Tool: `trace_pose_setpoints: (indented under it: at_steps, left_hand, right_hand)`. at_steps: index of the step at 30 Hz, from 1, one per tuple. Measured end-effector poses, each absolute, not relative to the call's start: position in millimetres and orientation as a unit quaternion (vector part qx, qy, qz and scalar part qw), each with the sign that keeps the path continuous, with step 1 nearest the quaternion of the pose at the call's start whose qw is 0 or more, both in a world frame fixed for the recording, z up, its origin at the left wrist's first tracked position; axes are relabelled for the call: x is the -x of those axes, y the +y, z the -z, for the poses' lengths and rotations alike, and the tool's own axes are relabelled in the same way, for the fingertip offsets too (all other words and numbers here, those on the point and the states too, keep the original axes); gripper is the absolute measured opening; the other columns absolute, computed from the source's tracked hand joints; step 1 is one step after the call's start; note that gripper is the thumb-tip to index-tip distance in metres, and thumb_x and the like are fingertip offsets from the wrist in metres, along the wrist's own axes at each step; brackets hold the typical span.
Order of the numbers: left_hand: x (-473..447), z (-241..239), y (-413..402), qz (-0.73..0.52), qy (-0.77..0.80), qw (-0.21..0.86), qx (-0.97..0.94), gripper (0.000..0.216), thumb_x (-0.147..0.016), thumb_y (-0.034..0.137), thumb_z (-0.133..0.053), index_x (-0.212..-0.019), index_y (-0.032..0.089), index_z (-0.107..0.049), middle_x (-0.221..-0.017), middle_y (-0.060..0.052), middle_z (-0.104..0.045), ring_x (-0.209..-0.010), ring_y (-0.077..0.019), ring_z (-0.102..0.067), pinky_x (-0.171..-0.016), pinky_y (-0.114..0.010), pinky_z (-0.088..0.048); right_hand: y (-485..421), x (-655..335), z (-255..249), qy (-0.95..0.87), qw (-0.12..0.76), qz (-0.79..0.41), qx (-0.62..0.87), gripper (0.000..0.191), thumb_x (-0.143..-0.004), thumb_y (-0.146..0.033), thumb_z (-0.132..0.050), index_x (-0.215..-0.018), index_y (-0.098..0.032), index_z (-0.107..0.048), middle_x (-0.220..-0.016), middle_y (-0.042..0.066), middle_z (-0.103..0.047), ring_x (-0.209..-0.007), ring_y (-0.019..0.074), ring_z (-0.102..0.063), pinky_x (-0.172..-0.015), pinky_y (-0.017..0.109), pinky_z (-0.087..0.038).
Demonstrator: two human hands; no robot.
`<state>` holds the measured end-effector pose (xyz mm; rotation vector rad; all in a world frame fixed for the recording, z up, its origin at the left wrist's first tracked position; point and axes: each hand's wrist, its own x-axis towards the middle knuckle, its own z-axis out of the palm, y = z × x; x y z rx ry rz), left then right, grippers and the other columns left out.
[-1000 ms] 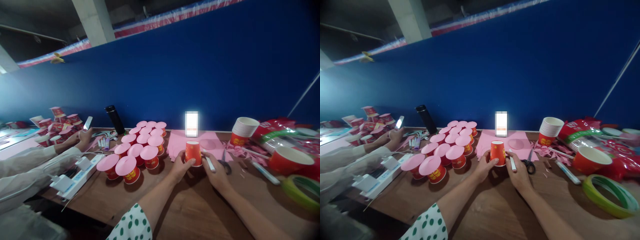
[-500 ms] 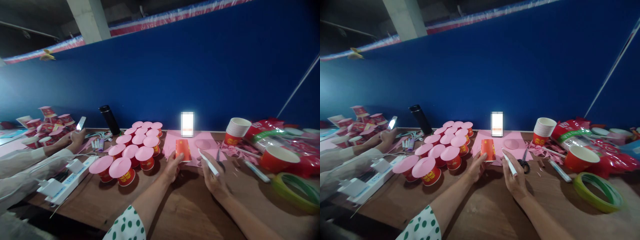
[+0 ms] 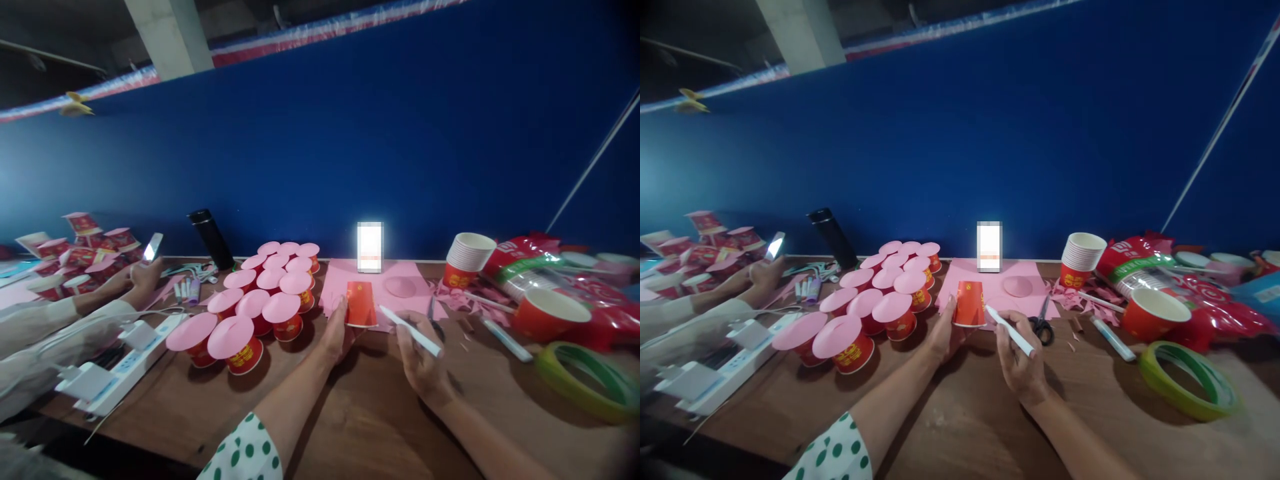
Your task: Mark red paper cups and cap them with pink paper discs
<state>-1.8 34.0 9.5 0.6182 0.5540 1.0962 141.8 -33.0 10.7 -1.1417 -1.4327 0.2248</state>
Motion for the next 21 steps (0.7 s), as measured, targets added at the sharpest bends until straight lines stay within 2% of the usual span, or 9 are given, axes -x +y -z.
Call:
trace_pose_setpoints:
  at_steps: [4,9,21]
  left_hand:
    - [1.0,-13.7,33.6,-0.511,0.281,0.766,-0.272,0.044,-0.083,0.05,-0.054,-0.108,0.014,-0.063,-0.104,-0.011,-0.069,-0.101,-0.023,-0.064,-0.09,-0.037,-0.05]
    - [-0.5,-11.8,34.8,-0.527,0.295,0.752,-0.266,0.036,-0.08,0.046,-0.06,-0.097,0.015,-0.067,-0.102,-0.009,-0.07,-0.1,-0.0209,-0.064,-0.091,-0.032,-0.05]
    - [-1.9,-11.3,33.6,-0.525,0.279,0.748,-0.294,0.035,-0.075,0.043,-0.067,-0.093,0.014,-0.065,-0.094,-0.009,-0.071,-0.096,-0.0219,-0.066,-0.089,-0.034,-0.051]
  right_hand:
    - [-37.1,-140.1,-15.1,-0.626,0.599,-0.112,0.488,0.016,-0.09,-0.029,-0.048,-0.1,-0.018,-0.055,-0.082,0.005,-0.061,-0.069,0.016,-0.061,-0.064,0.027,-0.051]
    - [-42.2,-136.7,-20.7,-0.637,0.589,-0.128,0.48,0.016,-0.09,-0.029,-0.046,-0.097,-0.018,-0.056,-0.081,0.005,-0.063,-0.069,0.0162,-0.062,-0.063,0.027,-0.051]
    - [-44.5,-136.0,-19.8,-0.685,0.558,-0.063,0.464,0.012,-0.089,-0.023,-0.047,-0.095,-0.019,-0.056,-0.082,0.006,-0.063,-0.075,0.0178,-0.063,-0.07,0.03,-0.052]
